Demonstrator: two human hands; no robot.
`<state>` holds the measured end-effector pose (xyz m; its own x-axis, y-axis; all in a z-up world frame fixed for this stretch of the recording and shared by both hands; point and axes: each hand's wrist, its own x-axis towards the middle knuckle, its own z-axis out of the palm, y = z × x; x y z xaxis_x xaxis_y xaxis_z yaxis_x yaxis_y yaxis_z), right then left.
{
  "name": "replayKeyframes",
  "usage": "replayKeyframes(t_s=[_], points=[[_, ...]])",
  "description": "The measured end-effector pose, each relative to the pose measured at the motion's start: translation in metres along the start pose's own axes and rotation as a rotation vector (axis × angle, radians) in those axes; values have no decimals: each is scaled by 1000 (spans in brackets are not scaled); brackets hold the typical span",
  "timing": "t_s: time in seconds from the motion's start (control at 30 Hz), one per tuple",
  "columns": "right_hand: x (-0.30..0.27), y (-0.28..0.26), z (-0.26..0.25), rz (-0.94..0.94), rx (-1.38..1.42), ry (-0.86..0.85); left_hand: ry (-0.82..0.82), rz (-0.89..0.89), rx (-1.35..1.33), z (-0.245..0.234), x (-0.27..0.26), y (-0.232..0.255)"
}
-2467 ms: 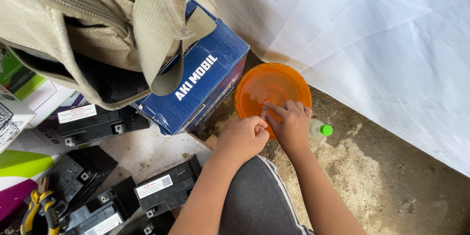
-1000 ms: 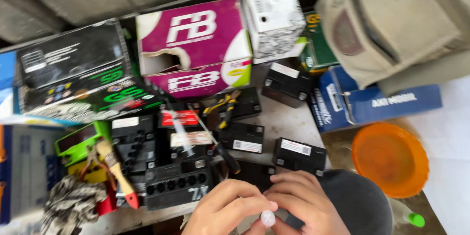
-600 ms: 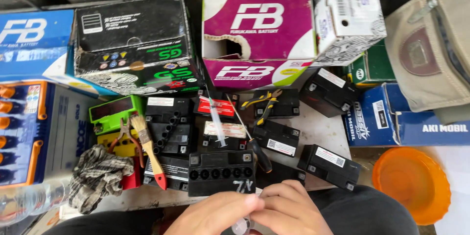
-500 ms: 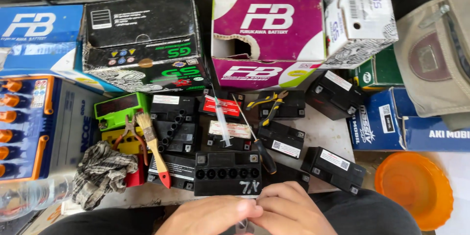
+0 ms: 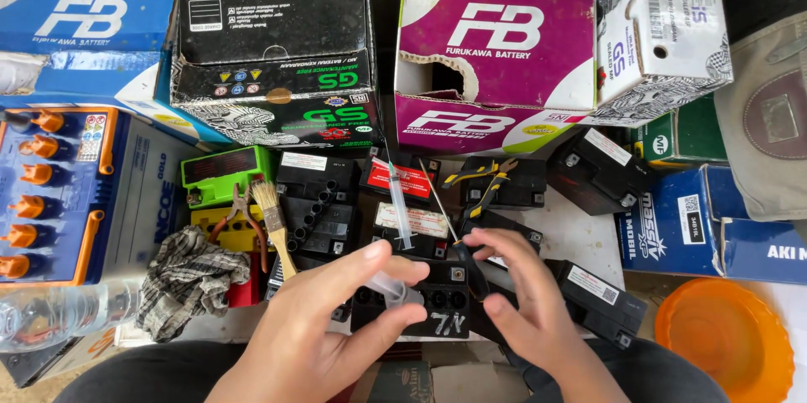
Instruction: Refilling battery cells with liquid using a syringe in a workshop setting
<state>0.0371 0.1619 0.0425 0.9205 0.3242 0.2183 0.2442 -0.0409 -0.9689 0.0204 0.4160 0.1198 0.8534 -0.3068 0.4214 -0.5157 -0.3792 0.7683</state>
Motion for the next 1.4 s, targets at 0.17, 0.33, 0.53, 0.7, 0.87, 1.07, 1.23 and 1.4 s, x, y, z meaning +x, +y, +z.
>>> replayKeyframes(t_s=[0.17, 0.33, 0.53, 0.7, 0.87, 1.07, 1.23, 1.4], points=[[-1, 10, 6, -27, -3, -123, -37, 34, 23, 4, 6, -2], [-3, 23, 8, -67, -43, -211, -87, 99, 85, 6, 6, -6], [-4, 30, 9, -77, -142, -253, -94, 119, 99, 6, 8, -4], [-6, 34, 14, -102, -233, -218, -225, 180, -27, -4, 11, 3], [-5, 33, 16, -92, -219, -235, -262, 131, -77, -8, 13, 7], [-6, 39, 15, -92, -265, -229, -267, 74, -152, -8, 18, 10], [-4, 41, 18, -122, -266, -218, -264, 118, -125, -8, 14, 6], [-5, 45, 19, -137, -281, -217, -284, 153, -82, -8, 14, 6]])
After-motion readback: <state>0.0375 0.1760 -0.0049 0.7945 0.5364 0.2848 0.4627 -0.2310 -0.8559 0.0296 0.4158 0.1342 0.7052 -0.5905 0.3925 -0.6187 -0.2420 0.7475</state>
